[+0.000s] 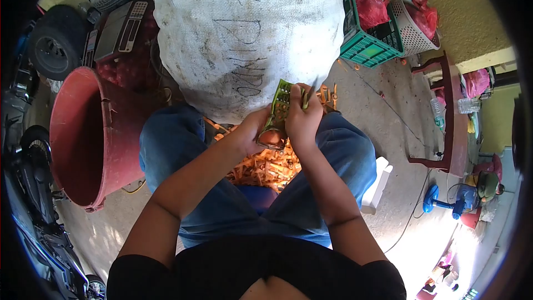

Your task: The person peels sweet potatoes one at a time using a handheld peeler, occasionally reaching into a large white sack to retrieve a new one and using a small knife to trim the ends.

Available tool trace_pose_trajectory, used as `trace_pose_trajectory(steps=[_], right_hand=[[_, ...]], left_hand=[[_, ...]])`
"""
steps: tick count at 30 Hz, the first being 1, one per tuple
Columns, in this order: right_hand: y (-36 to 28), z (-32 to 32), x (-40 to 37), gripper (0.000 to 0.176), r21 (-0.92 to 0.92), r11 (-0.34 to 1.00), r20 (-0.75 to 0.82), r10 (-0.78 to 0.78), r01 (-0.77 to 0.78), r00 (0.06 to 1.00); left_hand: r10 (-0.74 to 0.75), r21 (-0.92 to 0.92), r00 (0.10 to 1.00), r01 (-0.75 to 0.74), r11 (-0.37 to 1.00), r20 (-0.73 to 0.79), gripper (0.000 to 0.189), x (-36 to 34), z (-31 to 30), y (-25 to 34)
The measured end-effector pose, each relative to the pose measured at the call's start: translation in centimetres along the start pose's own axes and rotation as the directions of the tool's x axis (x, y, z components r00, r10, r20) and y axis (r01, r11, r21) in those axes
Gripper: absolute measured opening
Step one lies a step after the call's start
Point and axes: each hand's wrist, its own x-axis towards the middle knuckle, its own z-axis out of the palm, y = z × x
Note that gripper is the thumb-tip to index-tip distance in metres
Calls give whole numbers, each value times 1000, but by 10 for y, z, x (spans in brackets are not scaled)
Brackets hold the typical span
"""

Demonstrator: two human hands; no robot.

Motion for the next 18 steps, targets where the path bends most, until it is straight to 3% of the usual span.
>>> trace_pose_trajectory(steps=[2, 3, 4, 5, 6, 9, 10, 12, 13, 14, 16, 17, 18], right_hand=[[11, -1, 7, 17, -74, 997, -12, -35, 34, 999], [16, -3, 14, 16, -147, 987, -23, -72, 68, 997], [20, -10, 28, 16, -220, 973, -77, 59, -75, 995], [44, -15, 43, 19, -145, 978, -154, 130, -153, 979], [72, -23, 59, 20, -279, 952, -241, 58, -126, 969], [59, -39, 74, 22, -64, 955, -354, 248, -288, 902], [55, -38, 71, 22, -67, 955, -352, 247, -288, 903], [42, -29, 55, 21, 163, 958, -197, 264, -234, 944], [26, -26, 43, 20, 157, 946, -82, 300, -285, 950], [18, -15, 31, 21, 284, 918, -26, 296, -277, 955], [3, -10, 11, 22, 84, 987, 94, 127, -135, 987], [5, -3, 2, 22, 62, 996, 61, 59, -63, 996], [0, -1, -2, 22, 36, 999, 45, 3, -4, 999]], left_hand=[[6, -23, 1000, -5, 1000, 5, 31, -1, -1, -3], [-10, 71, 1000, 8, 997, 20, 33, -2, -2, -5], [-28, 164, 999, 22, 986, 35, 36, -2, -3, -6], [-48, 257, 998, 34, 966, 51, 38, -3, -3, -8], [-137, 399, 986, 86, 913, 100, 43, -22, 16, -4], [-170, 454, 978, 99, 886, 120, 44, -23, 18, -3], [-112, 323, 993, 98, 941, 24, 43, -17, 14, -3], [-62, 258, 997, 49, 965, 43, 42, -8, 2, 1], [-14, 201, 998, 2, 980, 59, 41, -3, -4, 3], [-2, 128, 1000, 0, 992, 17, 36, 3, -11, 1], [12, 29, 995, -15, 999, 102, 35, 3, -10, 2], [38, -76, 982, -24, 997, 185, 34, 3, -10, 1], [52, -94, 984, -36, 995, 170, 34, 2, -11, -1]])
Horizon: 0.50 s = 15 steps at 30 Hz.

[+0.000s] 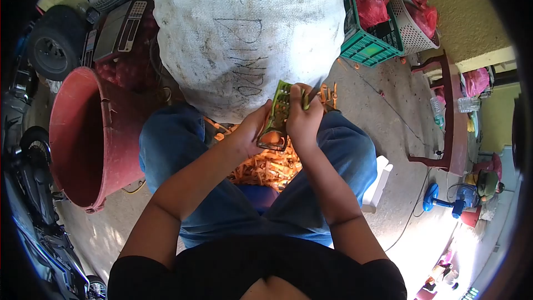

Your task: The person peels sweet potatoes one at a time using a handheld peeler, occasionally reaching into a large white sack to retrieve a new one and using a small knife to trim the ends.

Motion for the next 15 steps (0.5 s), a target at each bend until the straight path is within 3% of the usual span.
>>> trace_pose_trajectory(steps=[3, 4, 5, 6, 7, 8, 9, 11, 12, 14, 15], right_hand=[[5, -1, 5, 21, -88, 995, -21, -40, 38, 999], [12, -3, 11, 20, -147, 989, -39, -21, 15, 999], [21, -8, 22, 19, -117, 992, -83, 40, -50, 996], [54, -11, 38, 19, -83, 982, -192, 154, -172, 969], [42, -20, 51, 20, -37, 977, -230, 195, -209, 953], [59, -24, 63, 20, -140, 985, -329, 46, -97, 943], [59, -30, 68, 21, -74, 975, -345, 171, -209, 923], [61, -35, 69, 22, 147, 960, -358, 275, -236, 892], [55, -36, 64, 22, 143, 961, -359, 275, -238, 892], [32, -31, 50, 23, 344, 896, -192, 358, -279, 914], [24, -28, 41, 23, 325, 897, -113, 350, -299, 930]], left_hand=[[12, 70, 993, -4, 998, -117, 35, -5, 7, -7], [29, 186, 963, 23, 982, -269, 36, 1, 5, -6], [27, 186, 963, 24, 982, -267, 36, 1, 5, -8], [-4, 307, 966, 86, 948, -258, 40, -5, 16, -7], [-30, 425, 967, 140, 894, -254, 44, -10, 22, -6], [-179, 500, 976, 215, 839, -121, 44, -10, 15, -8], [-175, 505, 977, 212, 837, -120, 44, -9, 11, -9], [-122, 403, 977, 184, 897, -176, 43, -6, 6, -14], [-104, 342, 978, 162, 926, -183, 41, -12, 18, -5], [-92, 279, 970, 154, 948, -226, 40, -6, 10, 5], [-83, 220, 959, 146, 965, -272, 39, -4, 7, 7]])
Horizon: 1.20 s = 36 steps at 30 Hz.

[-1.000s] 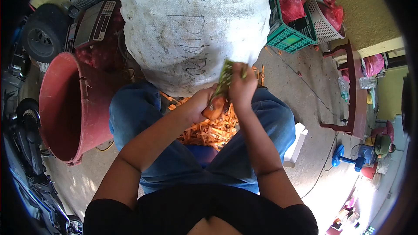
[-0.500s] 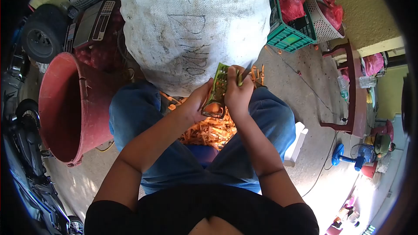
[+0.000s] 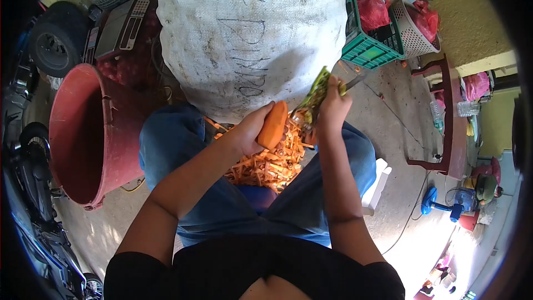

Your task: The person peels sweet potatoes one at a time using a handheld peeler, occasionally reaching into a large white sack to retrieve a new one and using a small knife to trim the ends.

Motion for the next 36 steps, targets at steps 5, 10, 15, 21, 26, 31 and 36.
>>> trace_pose_trajectory(steps=[5, 10, 15, 21, 26, 31, 36], right_hand=[[3, 18, -44, 21, -287, 876, 215, -336, 388, 917], [8, 17, -23, 21, -428, 850, 149, -269, 307, 952], [40, -13, 53, 24, -250, 963, -225, -155, 97, 962], [18, 0, 6, 25, -137, 987, 7, -78, 78, 997], [7, 18, -36, 24, -132, 987, 175, -72, 96, 982], [6, 19, -43, 24, -181, 961, 230, -167, 210, 959], [8, 17, -39, 24, -172, 963, 209, -169, 206, 963]], left_hand=[[113, -91, 982, -100, 991, 151, 38, 9, -6, -6], [106, 91, 989, -115, 989, 101, 38, 6, -6, -12], [-6, 349, 992, -38, 936, 124, 39, -15, 19, -16], [75, 4, 996, -75, 997, -54, 35, -1, 5, -4], [126, -149, 986, -109, 983, 108, 32, 4, -1, -5], [146, -263, 965, -86, 961, 217, 30, 9, -10, -7], [132, -248, 990, -113, 962, 58, 30, 4, 3, -5]])
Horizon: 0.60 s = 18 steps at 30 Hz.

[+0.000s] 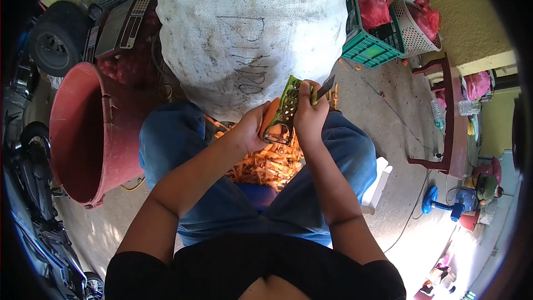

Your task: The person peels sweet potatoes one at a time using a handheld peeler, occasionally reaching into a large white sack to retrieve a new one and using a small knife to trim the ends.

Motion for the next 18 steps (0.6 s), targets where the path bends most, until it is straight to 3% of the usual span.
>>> trace_pose_trajectory(steps=[3, 6, 10, 11, 12, 13, 14, 15, 16, 18], right_hand=[[1, 2, -2, 24, -1, 1000, 1, -1, 1, 1000], [-4, 3, -4, 24, -35, 999, 8, -23, 23, 1000], [-7, 3, -2, 22, -176, 979, -31, -106, 99, 994], [-6, 2, 1, 22, -230, 965, -70, -144, 125, 987], [1, -1, 9, 21, -247, 968, -122, -84, 51, 989], [15, -8, 23, 20, -260, 965, -175, -25, -22, 984], [41, -21, 43, 21, -259, 966, -237, -71, 8, 969], [44, -31, 58, 21, -404, 915, -334, -133, -14, 933], [31, -40, 65, 22, -277, 948, -387, 37, -155, 921], [42, -55, 78, 23, 97, 967, -402, 255, -237, 879]], left_hand=[[-53, -83, 993, 62, 995, 105, 30, 7, -12, -3], [-43, -45, 991, 49, 998, 127, 30, 9, -16, -5], [-2, -13, 1000, 2, 1000, 17, 31, 4, -6, -8], [-24, 178, 1000, 27, 984, -19, 33, -2, 0, -7], [-39, 363, 998, 57, 930, -58, 35, -7, 5, -6], [-39, 363, 998, 57, 930, -57, 35, -9, 3, -6], [-152, 488, 988, 115, 865, 37, 36, -11, 0, -8], [-274, 609, 955, 151, 778, 113, 36, -13, -2, -10], [-276, 613, 955, 151, 776, 113, 36, -19, 6, -11], [-96, 564, 988, 149, 812, -123, 34, -29, 27, -12]])
